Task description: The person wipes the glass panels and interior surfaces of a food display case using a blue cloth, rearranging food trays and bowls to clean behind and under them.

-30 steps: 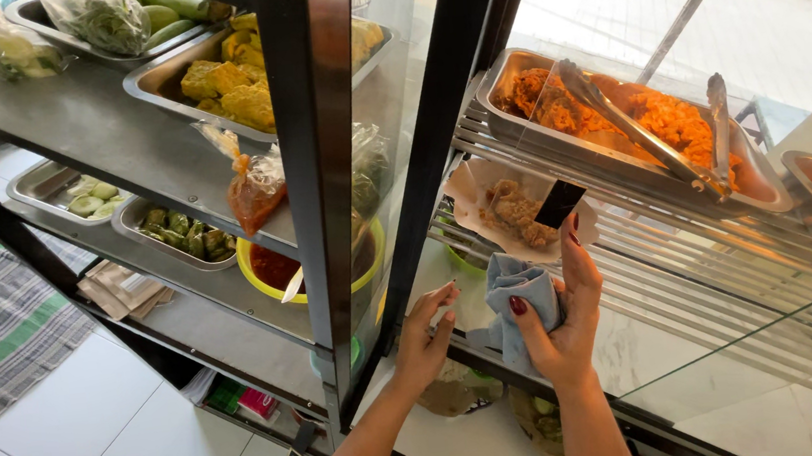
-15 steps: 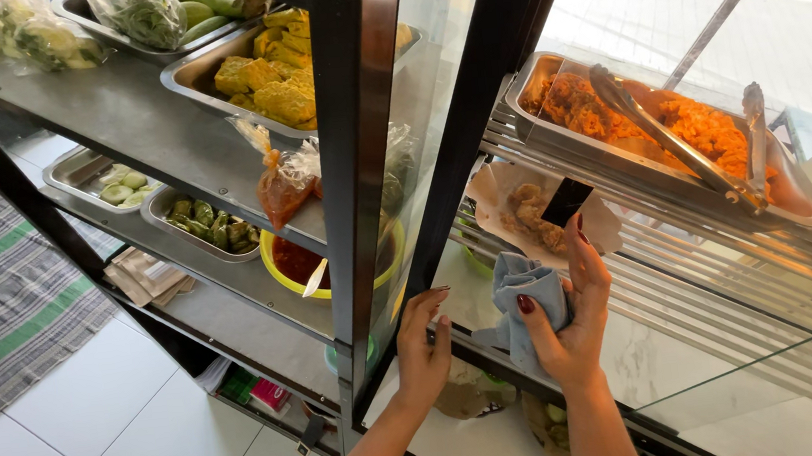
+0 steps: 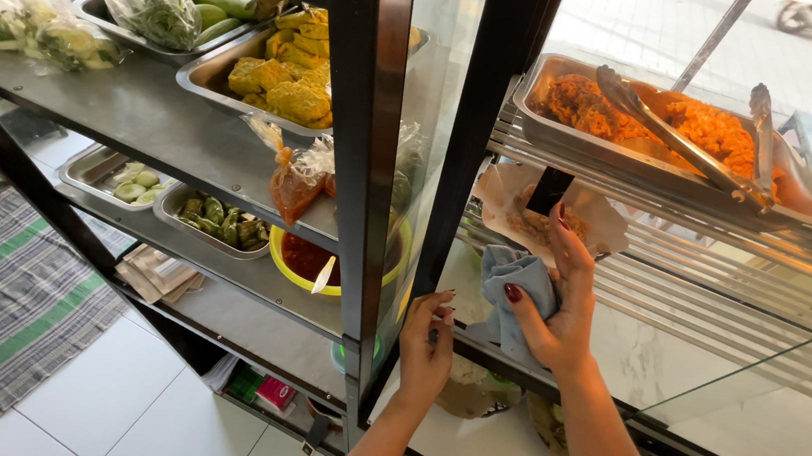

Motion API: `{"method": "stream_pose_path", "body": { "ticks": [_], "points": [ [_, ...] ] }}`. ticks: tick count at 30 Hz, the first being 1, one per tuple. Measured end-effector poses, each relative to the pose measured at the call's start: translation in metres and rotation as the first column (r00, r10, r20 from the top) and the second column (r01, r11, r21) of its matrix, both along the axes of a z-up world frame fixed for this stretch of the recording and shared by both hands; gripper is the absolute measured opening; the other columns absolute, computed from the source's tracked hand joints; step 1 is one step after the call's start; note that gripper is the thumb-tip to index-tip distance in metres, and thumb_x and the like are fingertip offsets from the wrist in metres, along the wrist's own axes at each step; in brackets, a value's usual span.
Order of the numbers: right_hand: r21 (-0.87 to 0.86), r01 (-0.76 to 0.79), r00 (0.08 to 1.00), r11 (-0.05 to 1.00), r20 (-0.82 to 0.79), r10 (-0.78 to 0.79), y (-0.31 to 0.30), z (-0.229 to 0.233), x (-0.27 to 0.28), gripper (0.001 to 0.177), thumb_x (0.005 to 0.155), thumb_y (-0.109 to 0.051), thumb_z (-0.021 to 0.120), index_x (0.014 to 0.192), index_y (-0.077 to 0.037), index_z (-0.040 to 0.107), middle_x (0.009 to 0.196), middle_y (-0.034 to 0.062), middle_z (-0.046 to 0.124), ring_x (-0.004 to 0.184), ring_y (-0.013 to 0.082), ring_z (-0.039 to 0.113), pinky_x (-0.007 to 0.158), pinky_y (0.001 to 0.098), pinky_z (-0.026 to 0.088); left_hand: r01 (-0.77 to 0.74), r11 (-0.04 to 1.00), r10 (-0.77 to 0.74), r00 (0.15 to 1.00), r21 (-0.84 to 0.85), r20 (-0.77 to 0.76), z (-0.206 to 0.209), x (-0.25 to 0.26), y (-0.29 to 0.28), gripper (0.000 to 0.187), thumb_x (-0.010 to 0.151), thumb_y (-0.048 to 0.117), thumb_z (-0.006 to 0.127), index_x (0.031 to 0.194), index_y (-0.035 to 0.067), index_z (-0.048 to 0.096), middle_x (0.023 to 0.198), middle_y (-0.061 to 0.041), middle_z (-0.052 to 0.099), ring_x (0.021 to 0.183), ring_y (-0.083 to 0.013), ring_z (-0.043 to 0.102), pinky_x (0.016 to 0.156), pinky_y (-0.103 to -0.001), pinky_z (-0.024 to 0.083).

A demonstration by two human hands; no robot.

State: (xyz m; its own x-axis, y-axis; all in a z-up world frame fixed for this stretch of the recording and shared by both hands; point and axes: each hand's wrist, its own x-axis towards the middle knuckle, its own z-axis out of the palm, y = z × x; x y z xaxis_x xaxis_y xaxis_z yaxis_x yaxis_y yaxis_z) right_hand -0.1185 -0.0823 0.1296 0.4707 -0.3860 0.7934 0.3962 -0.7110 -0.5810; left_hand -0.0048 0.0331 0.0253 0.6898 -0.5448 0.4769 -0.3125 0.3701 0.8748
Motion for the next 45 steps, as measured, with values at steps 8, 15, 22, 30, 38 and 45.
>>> {"method": "stream_pose_path", "body": {
  "ticks": [8,15,22,30,38,45],
  "points": [
    [0.008,-0.012,1.0,1.0,-0.012,0.012,0.007,0.006,0.005,0.075,0.09,0.01,0.06,0.157,-0.001,0.026,0.172,0.0247,0.023,0.16,0.0327,0.03,0.113,0.0383,0.05,0.026,1.0,-0.026,1.0,-0.007,0.011,-0.003,0.004,0.004,0.032,0.096,-0.008,0.055,0.125,0.003,0.064,0.123,-0.011,0.063,0.1,-0.0183,0.066,0.081,-0.028,0.055],
    [0.026,0.005,0.999,1.0,-0.037,-0.004,0.009,0.012,0.005,0.072,0.091,0.01,0.062,0.155,0.002,0.029,0.17,0.0223,0.029,0.157,0.0298,0.034,0.111,0.0373,0.051,-0.008,1.0,0.008,1.0,0.009,0.008,-0.004,0.005,0.007,0.038,0.095,-0.007,0.054,0.131,0.003,0.061,0.132,-0.012,0.056,0.106,-0.0198,0.063,0.086,-0.03,0.055],
    [-0.037,0.008,0.995,0.999,-0.103,-0.012,0.006,0.017,0.008,0.072,0.092,0.007,0.065,0.155,0.003,0.032,0.164,0.0219,0.038,0.149,0.0294,0.045,0.116,0.0395,0.046,-0.147,0.989,0.146,0.955,-0.012,0.257,-0.001,0.004,0.001,0.056,0.098,-0.003,0.056,0.151,0.003,0.038,0.157,-0.021,0.032,0.148,-0.0403,0.034,0.119,-0.049,0.036],
    [-0.033,0.039,0.99,0.999,-0.134,-0.043,0.002,0.019,0.006,0.071,0.092,0.0,0.069,0.154,0.0,0.034,0.154,0.0214,0.051,0.138,0.0283,0.058,0.113,0.0391,0.05,-0.206,0.978,0.191,0.864,-0.02,0.465,0.026,0.012,-0.016,0.065,0.099,0.004,0.057,0.157,0.0,0.029,0.163,-0.026,0.023,0.152,-0.0491,0.026,0.121,-0.055,0.032],
    [-0.135,0.259,0.922,0.956,-0.259,-0.287,0.014,0.054,-0.033,0.069,0.081,-0.005,0.076,0.143,-0.002,0.048,0.14,0.0196,0.063,0.104,0.022,0.074,0.091,0.0322,0.057,-0.288,0.932,0.363,0.703,-0.222,0.612,0.034,0.017,-0.068,0.055,0.105,0.014,0.058,0.155,0.001,0.039,0.163,-0.02,0.036,0.155,-0.0456,0.031,0.128,-0.062,0.023],
    [-0.14,0.741,0.6,0.657,0.578,-0.553,-0.026,0.105,-0.11,0.063,0.108,-0.038,0.076,0.146,-0.001,0.042,0.14,0.0121,0.054,0.118,0.0171,0.058,0.105,0.0293,0.05,-0.185,0.939,0.342,0.545,-0.289,0.765,0.016,0.006,-0.109,0.057,0.108,0.036,0.056,0.155,0.006,0.045,0.164,-0.014,0.039,0.155,-0.0359,0.031,0.127,-0.063,0.01]
  ]
}}
